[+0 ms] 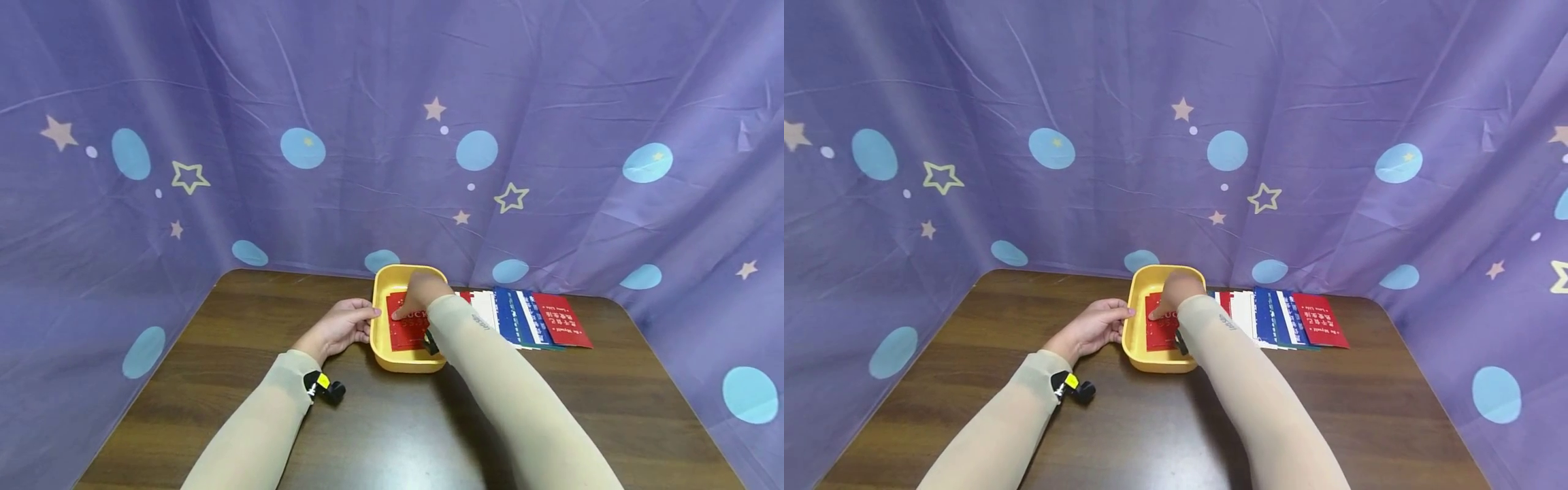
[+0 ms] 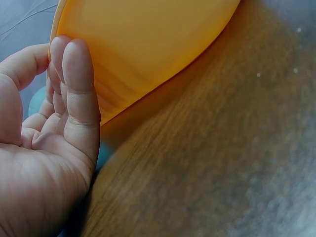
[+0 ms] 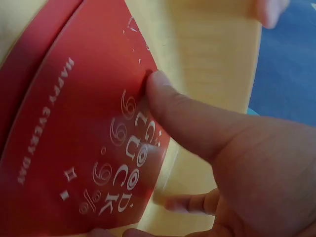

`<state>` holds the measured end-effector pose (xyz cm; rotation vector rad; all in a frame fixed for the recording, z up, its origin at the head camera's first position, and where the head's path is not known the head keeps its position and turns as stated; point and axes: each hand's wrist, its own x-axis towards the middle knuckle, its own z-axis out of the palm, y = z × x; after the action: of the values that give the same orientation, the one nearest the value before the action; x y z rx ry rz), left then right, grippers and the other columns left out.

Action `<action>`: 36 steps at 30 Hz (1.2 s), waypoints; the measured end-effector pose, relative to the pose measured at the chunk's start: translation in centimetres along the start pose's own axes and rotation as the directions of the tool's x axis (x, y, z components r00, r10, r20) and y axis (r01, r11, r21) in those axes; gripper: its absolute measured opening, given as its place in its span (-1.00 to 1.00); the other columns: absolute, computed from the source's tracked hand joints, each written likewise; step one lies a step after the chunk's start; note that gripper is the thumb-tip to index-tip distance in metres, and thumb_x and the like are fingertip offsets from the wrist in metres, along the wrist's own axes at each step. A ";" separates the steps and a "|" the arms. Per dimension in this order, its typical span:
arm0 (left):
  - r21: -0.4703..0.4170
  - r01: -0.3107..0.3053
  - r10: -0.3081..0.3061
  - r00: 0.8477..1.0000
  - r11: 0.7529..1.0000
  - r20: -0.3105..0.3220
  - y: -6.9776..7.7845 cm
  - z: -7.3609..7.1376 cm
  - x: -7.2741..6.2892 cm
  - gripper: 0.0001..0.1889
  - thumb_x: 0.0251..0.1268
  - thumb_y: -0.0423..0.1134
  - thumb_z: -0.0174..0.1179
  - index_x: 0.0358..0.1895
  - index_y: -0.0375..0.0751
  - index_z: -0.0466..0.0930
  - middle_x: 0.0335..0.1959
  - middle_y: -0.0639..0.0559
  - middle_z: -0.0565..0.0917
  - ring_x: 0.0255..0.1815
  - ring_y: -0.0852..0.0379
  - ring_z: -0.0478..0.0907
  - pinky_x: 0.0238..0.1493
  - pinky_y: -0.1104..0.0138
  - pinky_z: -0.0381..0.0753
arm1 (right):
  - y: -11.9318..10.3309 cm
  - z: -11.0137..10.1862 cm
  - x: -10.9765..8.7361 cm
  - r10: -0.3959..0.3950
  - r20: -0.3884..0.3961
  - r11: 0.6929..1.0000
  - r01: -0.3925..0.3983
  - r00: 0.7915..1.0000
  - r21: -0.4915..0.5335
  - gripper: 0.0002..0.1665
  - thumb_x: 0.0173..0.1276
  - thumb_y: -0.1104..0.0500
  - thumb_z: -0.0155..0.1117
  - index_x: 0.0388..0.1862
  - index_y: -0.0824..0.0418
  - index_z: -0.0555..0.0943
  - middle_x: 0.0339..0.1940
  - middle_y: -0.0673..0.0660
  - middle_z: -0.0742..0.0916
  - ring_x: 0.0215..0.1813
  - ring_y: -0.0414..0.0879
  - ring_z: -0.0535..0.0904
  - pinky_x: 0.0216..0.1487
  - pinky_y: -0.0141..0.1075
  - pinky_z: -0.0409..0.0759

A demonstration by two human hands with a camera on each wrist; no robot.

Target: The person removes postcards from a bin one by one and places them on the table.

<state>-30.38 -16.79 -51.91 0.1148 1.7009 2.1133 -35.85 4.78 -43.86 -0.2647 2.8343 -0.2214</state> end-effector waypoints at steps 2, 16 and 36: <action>0.005 0.004 -0.004 1.000 1.000 0.000 0.0 -0.1 -0.1 -0.90 0.69 -0.35 0.24 -0.14 -0.13 0.63 -0.47 0.09 0.73 -0.53 0.25 0.65 -0.45 0.41 0.79 | -0.3 0.4 0.4 -0.012 -0.016 0.999 0.012 1.000 -0.031 -0.13 0.10 -0.41 0.82 0.04 0.21 0.71 -0.19 0.03 0.79 -0.16 -0.09 0.68 0.07 -0.21 0.82; 0.016 -0.005 0.005 1.000 1.000 -0.005 0.0 -0.1 0.0 -0.88 0.68 -0.35 0.24 -0.16 -0.11 0.63 -0.47 0.13 0.70 -0.52 0.25 0.61 -0.45 0.42 0.76 | 0.7 1.9 4.3 -0.007 0.049 0.999 0.005 0.999 0.038 -0.23 -0.02 -0.25 0.93 -0.09 0.15 0.68 -0.28 0.00 0.81 -0.23 -0.08 0.73 -0.06 -0.18 0.81; 0.005 0.001 -0.001 1.000 1.000 0.000 0.2 0.0 -0.1 -0.88 0.66 -0.35 0.26 -0.18 -0.12 0.64 -0.47 0.08 0.72 -0.54 0.25 0.63 -0.44 0.41 0.78 | 6.3 -5.1 -3.9 -0.057 -0.261 0.728 0.219 0.964 0.650 -0.62 0.63 0.27 0.45 0.34 0.34 0.74 0.12 0.38 0.88 -0.10 -0.03 0.81 -0.08 -0.22 0.88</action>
<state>-30.32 -16.84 -51.70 0.1152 1.7054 2.1088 -34.68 12.28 -39.10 -0.2987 2.7058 -1.3612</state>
